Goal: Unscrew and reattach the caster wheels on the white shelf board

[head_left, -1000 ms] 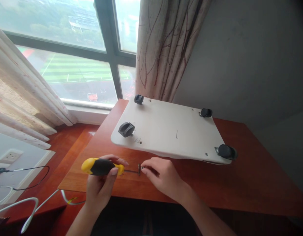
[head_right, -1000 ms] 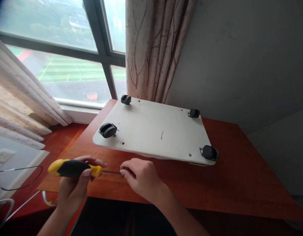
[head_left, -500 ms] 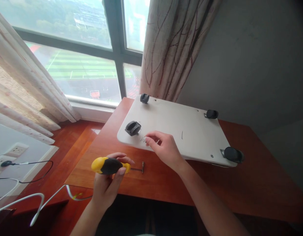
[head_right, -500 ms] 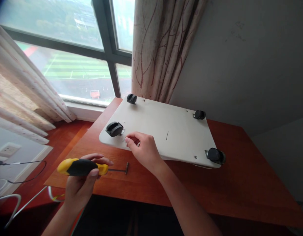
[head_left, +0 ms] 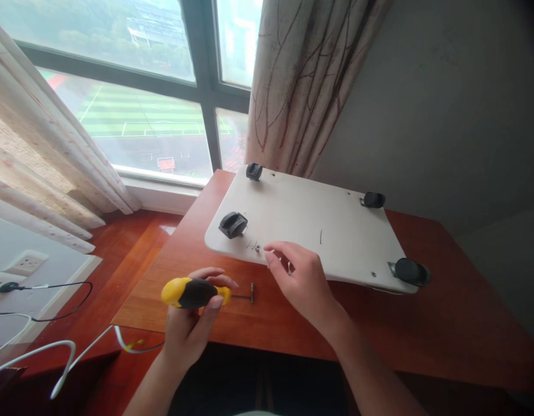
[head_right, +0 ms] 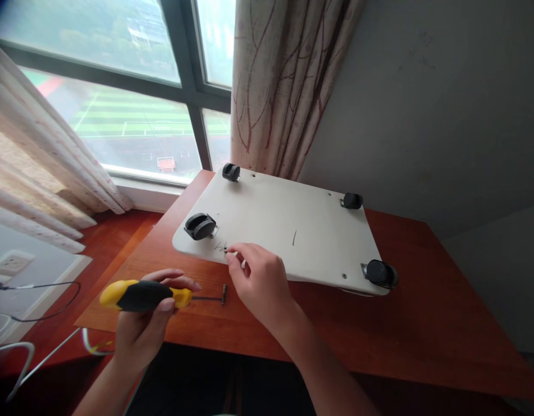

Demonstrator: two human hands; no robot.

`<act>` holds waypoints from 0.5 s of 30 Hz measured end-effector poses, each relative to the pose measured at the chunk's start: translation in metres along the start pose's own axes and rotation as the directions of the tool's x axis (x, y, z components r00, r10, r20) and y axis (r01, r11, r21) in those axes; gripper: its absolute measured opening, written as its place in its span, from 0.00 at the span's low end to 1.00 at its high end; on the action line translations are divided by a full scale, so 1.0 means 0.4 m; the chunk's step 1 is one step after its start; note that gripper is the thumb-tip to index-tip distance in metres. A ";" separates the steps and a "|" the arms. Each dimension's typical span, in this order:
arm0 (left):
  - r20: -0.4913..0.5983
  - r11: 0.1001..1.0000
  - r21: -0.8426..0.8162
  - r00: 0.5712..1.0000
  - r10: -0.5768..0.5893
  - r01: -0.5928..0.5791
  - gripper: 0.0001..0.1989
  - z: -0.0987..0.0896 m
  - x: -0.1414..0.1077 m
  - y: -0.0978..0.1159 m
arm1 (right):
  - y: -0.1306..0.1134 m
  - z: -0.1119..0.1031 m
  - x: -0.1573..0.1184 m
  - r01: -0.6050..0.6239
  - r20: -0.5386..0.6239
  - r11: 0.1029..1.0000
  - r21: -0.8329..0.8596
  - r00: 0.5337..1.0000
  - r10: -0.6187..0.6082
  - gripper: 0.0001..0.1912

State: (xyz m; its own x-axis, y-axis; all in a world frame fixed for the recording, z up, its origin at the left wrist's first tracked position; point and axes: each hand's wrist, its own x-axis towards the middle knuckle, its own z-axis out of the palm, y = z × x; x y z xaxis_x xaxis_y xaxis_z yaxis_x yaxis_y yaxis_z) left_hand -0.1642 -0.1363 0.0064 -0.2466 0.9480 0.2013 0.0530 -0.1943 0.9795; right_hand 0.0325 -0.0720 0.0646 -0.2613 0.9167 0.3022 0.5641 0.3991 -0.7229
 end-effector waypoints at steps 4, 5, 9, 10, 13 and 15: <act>0.007 1.000 -0.004 1.000 -0.007 0.007 0.17 0.008 -0.003 0.008 | 0.022 0.035 -0.109 -0.003 0.081 1.000 0.031 0.997 0.000 0.11; 0.009 1.000 -0.008 1.000 -0.008 0.008 0.17 0.011 -0.003 0.010 | 0.035 0.052 -0.131 -0.030 0.108 0.999 0.013 0.994 0.029 0.11; 0.047 1.000 -0.003 0.999 0.008 -0.008 0.19 0.022 -0.002 0.011 | 0.091 0.115 -0.166 -0.136 0.198 0.972 -0.191 0.965 0.174 0.16; 0.068 1.000 0.001 0.998 0.018 -0.018 0.19 0.023 -0.001 0.010 | 0.101 0.125 -0.165 -0.140 0.211 0.961 -0.240 0.958 0.193 0.17; 0.138 0.999 0.006 0.989 0.050 -0.051 0.19 0.020 0.002 0.010 | 0.120 0.137 -0.155 -0.110 0.242 0.947 -0.303 0.952 0.188 0.18; 0.177 0.996 0.019 0.981 0.079 -0.084 0.18 0.012 0.010 0.018 | 0.128 0.138 -0.153 -0.086 0.242 0.952 -0.293 0.957 0.161 0.18</act>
State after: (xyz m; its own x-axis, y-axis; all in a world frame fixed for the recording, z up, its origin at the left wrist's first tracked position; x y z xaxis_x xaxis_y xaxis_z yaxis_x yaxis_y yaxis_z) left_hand -0.1600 -0.1326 0.0143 -0.0669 0.9592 0.2746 0.0918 -0.2681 0.9590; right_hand 0.0343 -0.1087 -0.0251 -0.3490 0.9368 0.0229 0.7892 0.3070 -0.5320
